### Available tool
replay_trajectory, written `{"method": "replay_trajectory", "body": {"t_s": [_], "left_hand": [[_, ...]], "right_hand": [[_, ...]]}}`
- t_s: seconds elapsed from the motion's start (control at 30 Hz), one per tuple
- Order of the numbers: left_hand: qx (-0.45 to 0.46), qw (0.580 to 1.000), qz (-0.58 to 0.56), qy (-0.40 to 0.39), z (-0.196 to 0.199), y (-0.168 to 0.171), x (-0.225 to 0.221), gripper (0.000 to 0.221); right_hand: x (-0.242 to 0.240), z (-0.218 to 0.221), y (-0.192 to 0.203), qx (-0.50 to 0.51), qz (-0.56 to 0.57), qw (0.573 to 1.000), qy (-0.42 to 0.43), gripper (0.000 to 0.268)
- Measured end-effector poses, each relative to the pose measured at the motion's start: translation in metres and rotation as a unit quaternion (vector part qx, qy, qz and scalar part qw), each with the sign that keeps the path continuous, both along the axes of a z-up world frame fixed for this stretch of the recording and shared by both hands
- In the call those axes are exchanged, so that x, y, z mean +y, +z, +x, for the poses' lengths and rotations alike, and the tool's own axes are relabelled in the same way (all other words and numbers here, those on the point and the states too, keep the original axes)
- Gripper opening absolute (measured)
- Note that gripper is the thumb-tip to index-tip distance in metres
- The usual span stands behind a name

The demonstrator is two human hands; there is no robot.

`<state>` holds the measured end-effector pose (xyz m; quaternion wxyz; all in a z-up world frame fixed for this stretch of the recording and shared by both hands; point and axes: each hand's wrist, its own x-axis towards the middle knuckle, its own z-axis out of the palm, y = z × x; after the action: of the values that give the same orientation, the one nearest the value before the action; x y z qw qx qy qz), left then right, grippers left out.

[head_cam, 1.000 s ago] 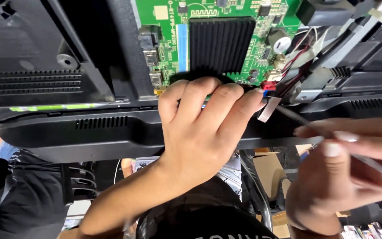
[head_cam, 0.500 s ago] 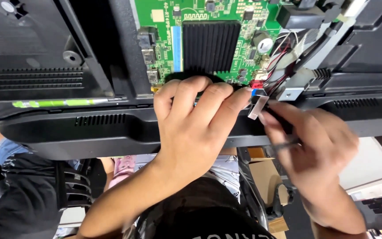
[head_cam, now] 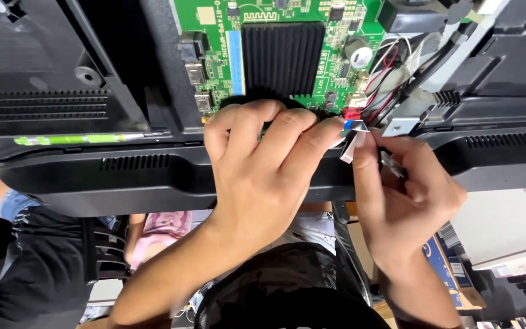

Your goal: Repairing a television by manipulating internal cables and connectors on a circuit board using tweezers.

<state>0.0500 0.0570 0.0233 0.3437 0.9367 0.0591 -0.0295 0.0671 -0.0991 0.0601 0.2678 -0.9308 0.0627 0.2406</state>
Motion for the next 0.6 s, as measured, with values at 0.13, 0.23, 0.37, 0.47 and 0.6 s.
{"method": "replay_trajectory", "body": {"t_s": [0.13, 0.23, 0.37, 0.47, 0.6], "left_hand": [[-0.003, 1.0, 0.004, -0.007, -0.002, -0.001, 0.001, 0.011], [-0.009, 1.0, 0.008, -0.005, -0.003, -0.001, 0.001, 0.009], [-0.008, 1.0, 0.01, 0.0, -0.003, -0.002, 0.001, 0.008], [-0.013, 1.0, 0.011, 0.0, -0.001, -0.002, 0.001, 0.009], [-0.02, 1.0, 0.014, 0.006, -0.003, -0.003, 0.001, 0.01]], "right_hand": [[-0.001, -0.004, -0.005, -0.011, 0.007, 1.0, -0.001, 0.016], [-0.001, -0.009, -0.009, -0.032, 0.019, 0.999, -0.008, 0.021], [0.006, -0.011, -0.01, -0.043, 0.005, 0.999, -0.018, 0.025], [0.007, -0.014, -0.013, -0.056, -0.002, 0.998, -0.028, 0.026], [0.012, -0.017, -0.016, -0.085, 0.001, 0.996, -0.029, 0.028]]}}
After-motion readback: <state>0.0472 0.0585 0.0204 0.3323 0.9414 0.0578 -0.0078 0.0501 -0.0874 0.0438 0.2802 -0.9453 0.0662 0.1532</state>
